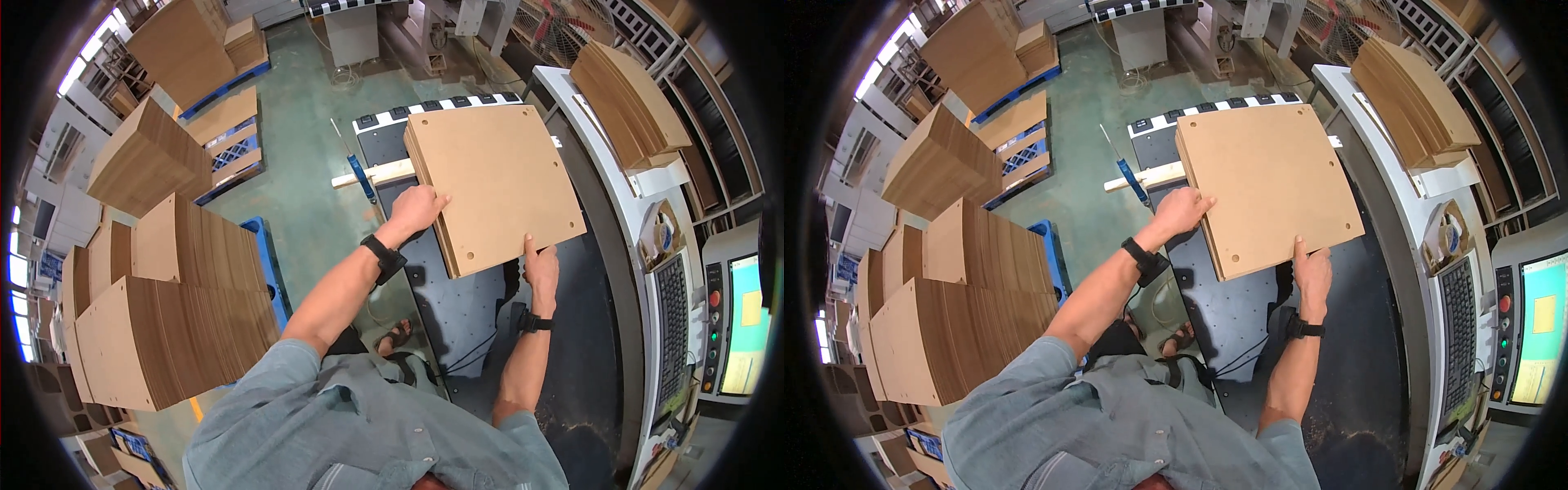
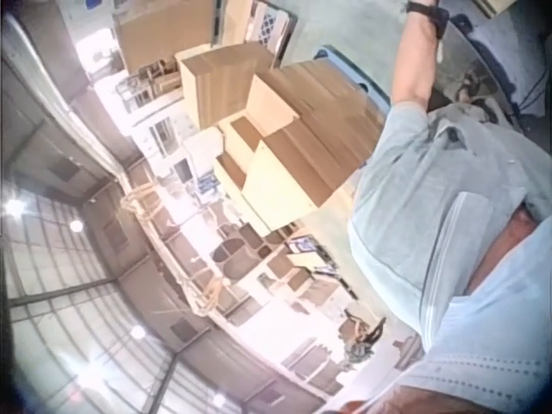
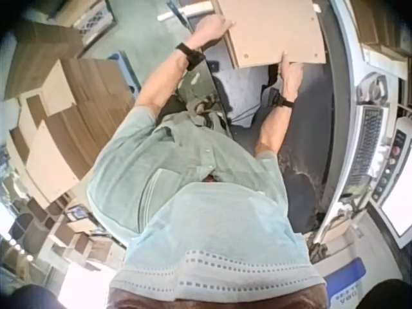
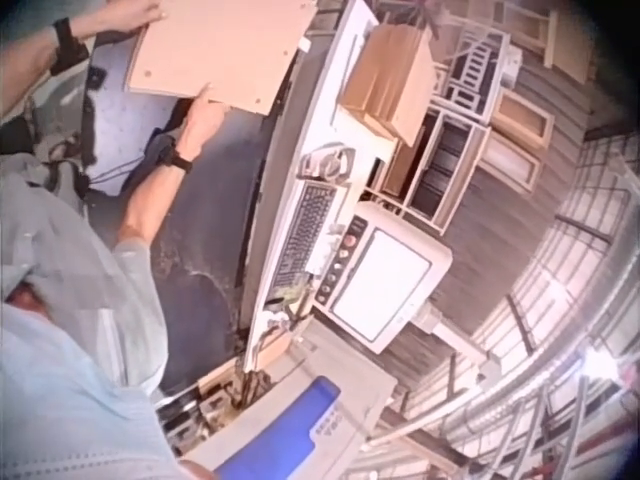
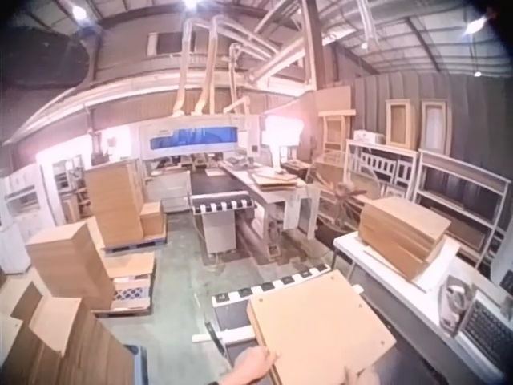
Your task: Pick up wooden panels from a conveyor or workbench, inspect them, clean them using an air nozzle, and stack them onto pallets.
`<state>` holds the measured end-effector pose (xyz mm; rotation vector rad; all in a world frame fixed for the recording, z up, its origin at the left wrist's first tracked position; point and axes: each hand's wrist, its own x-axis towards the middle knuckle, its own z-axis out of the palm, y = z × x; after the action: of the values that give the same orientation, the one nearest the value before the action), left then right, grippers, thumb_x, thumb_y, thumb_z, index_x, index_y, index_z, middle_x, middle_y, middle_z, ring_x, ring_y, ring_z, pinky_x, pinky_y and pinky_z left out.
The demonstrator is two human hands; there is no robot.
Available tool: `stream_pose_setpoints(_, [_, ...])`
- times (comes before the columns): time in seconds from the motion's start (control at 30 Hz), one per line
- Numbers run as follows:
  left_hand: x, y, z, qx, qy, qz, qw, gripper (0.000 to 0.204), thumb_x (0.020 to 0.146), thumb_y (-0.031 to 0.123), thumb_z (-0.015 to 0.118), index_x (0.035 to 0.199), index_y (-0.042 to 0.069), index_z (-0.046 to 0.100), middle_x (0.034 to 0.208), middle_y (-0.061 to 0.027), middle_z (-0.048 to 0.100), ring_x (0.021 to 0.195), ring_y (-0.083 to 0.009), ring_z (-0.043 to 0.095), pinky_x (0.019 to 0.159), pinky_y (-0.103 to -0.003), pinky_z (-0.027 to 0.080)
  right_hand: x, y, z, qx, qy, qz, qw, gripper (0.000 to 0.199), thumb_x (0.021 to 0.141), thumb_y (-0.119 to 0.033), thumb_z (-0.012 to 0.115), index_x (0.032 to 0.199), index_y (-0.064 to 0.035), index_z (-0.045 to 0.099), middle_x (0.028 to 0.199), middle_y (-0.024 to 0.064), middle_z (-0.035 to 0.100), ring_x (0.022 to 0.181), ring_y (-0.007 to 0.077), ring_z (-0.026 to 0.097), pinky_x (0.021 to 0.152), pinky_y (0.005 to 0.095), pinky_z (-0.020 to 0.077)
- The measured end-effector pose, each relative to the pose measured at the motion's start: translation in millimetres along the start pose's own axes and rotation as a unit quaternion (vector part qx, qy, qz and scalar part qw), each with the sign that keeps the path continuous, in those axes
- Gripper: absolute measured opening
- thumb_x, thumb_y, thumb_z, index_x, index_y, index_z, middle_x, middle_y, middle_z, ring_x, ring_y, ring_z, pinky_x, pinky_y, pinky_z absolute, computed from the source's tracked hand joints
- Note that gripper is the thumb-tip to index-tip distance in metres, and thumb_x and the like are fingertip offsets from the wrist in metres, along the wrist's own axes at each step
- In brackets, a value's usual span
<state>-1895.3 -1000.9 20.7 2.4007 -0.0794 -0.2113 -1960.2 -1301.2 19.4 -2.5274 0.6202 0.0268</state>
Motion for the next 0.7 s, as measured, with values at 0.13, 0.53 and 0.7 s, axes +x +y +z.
stream_pose_setpoints(0.13, [3.8, -7.9, 3.9, -0.002, 0.006, 0.038, 0.999, 0.051, 0.095, 0.043, 0.058, 0.07, 0.0, 0.065, 0.058, -0.011, 0.063, 0.061, -0.0275, 0.068, 0.063, -0.042, 0.053, -4.7, -3.3, 0.7, -0.009, 0.004, 0.021, 1.0, 0.075, 0.095, -0.058, 0.049, 0.115, 0.014, 0.054, 0.105, 0.0353, 0.065, 0.099, 0.0473, 0.065, 0.086, 0.0503, 0.0518])
stream_pose_setpoints(0.53, [15.6, -126.8, -113.1, -0.425, 0.207, -0.043, 0.88, 0.036, 0.097, 0.033, 0.065, 0.11, 0.0, 0.058, 0.114, -0.013, 0.065, 0.059, -0.0103, 0.058, 0.051, -0.024, 0.047, -143.4, -58.3, 13.2, 0.366, 0.036, -0.026, 0.929, 0.034, 0.107, -0.029, 0.044, 0.09, -0.0021, 0.057, 0.075, 0.0079, 0.063, 0.064, 0.0129, 0.062, 0.06, 0.0276, 0.0526])
stream_pose_setpoints(0.7, [33.9, -144.8, -132.4, -0.46, -0.008, 0.01, 0.888, 0.037, 0.106, 0.032, 0.046, 0.096, 0.002, 0.063, 0.083, -0.0063, 0.069, 0.053, -0.0071, 0.056, 0.046, -0.021, 0.044, -149.8, -180.3, 75.0, 0.22, -0.109, -0.163, 0.955, 0.014, 0.096, -0.013, 0.062, 0.101, 0.0007, 0.063, 0.084, 0.0082, 0.067, 0.079, 0.0143, 0.066, 0.072, 0.0289, 0.0535])
